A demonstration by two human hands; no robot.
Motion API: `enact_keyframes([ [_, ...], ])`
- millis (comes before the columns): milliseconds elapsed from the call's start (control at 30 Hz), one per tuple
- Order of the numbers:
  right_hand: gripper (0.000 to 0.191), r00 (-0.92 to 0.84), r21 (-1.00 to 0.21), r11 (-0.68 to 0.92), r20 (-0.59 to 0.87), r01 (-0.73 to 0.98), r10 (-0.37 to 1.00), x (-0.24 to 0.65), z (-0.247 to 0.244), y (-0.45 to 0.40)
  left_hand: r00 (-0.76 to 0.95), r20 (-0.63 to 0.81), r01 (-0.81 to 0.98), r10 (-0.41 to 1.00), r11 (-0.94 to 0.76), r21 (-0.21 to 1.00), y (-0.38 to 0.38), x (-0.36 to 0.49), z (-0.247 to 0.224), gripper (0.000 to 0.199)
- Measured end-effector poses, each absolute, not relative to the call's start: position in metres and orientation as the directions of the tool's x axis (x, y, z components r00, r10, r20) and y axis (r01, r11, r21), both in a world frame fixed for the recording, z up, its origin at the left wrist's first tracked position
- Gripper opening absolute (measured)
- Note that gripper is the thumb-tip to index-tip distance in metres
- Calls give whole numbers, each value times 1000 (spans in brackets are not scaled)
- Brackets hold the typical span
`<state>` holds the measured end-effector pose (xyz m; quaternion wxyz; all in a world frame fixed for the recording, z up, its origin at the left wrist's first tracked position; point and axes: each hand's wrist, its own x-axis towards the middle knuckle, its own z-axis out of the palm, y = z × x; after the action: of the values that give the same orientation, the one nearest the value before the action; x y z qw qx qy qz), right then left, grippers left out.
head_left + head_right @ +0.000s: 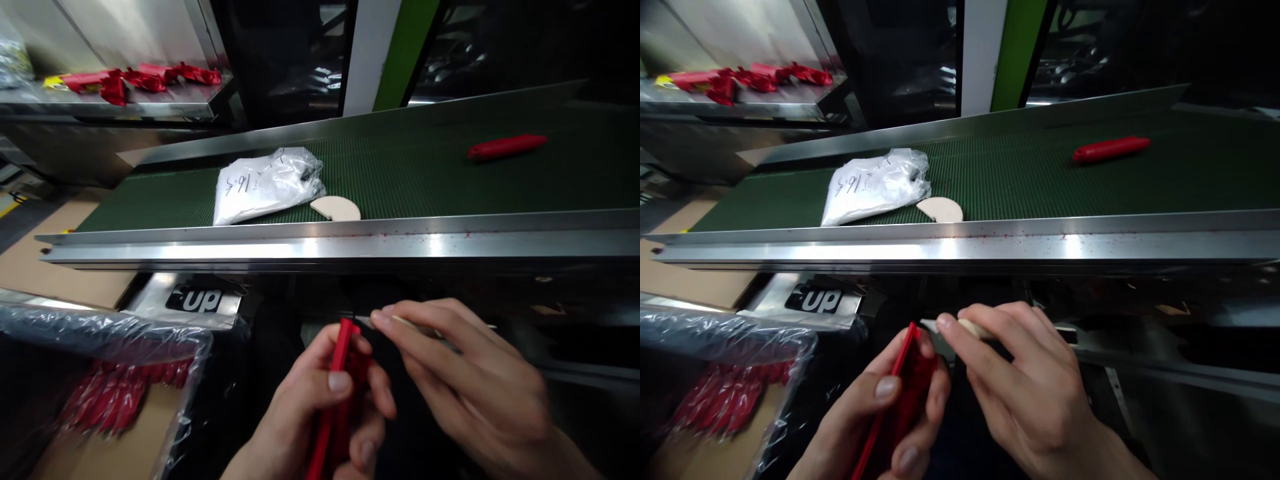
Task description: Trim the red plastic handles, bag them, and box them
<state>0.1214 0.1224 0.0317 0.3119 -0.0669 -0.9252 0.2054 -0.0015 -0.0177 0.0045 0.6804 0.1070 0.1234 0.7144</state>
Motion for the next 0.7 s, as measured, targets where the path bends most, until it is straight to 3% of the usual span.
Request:
enact_keyframes([
  [100,43,-777,-504,863,528,38,343,123,28,125,-22,111,-948,994,-56,315,-17,0,-2,26],
  [167,43,-772,-542,839,514,45,373,125,27,125,-64,37,-951,997,-72,302,-17,-1,0,24],
  [333,39,-816,-472,882,508,6,277,127,29,118,-108,-178,-954,978,-52,297,-19,-4,13,25],
  [700,31,-786,-390,921,564,17,254,121,32,115,-100,-173,-962,980,-51,267,-21,3,11,25],
])
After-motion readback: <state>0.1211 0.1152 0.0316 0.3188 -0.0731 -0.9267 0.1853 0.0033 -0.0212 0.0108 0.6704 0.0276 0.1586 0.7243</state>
